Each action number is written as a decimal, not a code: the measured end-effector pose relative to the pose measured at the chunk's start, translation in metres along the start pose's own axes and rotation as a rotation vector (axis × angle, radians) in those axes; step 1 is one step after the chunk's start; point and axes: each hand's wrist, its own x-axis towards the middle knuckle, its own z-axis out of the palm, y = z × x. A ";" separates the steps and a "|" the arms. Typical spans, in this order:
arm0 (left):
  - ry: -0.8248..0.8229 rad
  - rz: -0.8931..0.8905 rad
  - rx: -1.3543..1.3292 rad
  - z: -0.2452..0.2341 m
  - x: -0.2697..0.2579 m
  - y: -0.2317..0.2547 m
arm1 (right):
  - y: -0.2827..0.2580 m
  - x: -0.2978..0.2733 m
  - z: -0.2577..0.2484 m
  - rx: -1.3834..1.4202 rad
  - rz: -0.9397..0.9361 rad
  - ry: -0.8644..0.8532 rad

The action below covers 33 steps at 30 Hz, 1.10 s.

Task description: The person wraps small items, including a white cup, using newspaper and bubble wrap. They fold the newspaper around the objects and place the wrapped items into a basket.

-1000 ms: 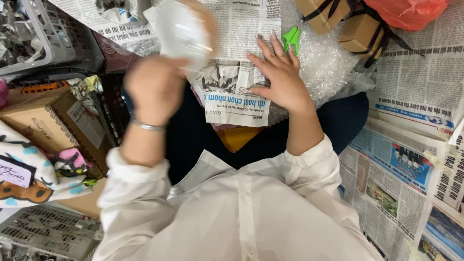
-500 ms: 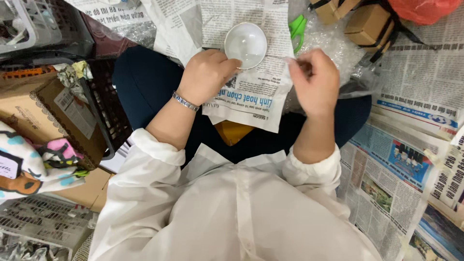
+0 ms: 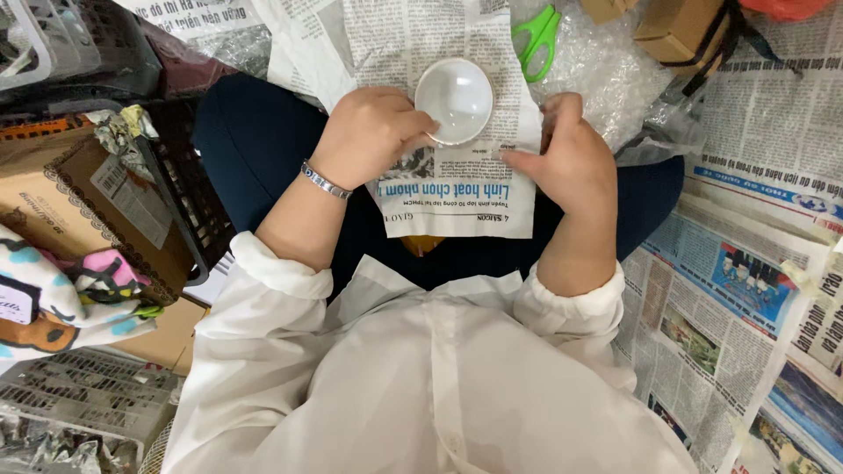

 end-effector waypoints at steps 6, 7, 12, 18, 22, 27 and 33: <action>0.100 0.038 -0.033 -0.001 0.000 0.005 | 0.000 0.017 0.012 -0.030 0.111 -0.016; 0.121 0.055 -0.025 -0.002 0.001 0.005 | -0.001 0.019 0.013 0.008 0.124 0.048; 0.143 0.064 0.077 -0.002 -0.002 0.003 | -0.004 0.025 0.018 0.101 0.221 0.192; 0.085 -0.005 0.154 0.012 0.000 -0.004 | -0.009 0.027 0.018 0.113 0.181 0.166; 0.063 -0.056 0.061 0.013 0.001 -0.008 | -0.008 0.022 -0.003 0.024 0.251 -0.125; 0.084 -0.077 -0.009 0.008 0.004 -0.005 | -0.002 0.011 -0.013 0.149 0.316 -0.585; 0.114 -0.054 -0.037 0.002 0.006 -0.004 | 0.016 0.008 0.006 0.695 -0.039 -0.507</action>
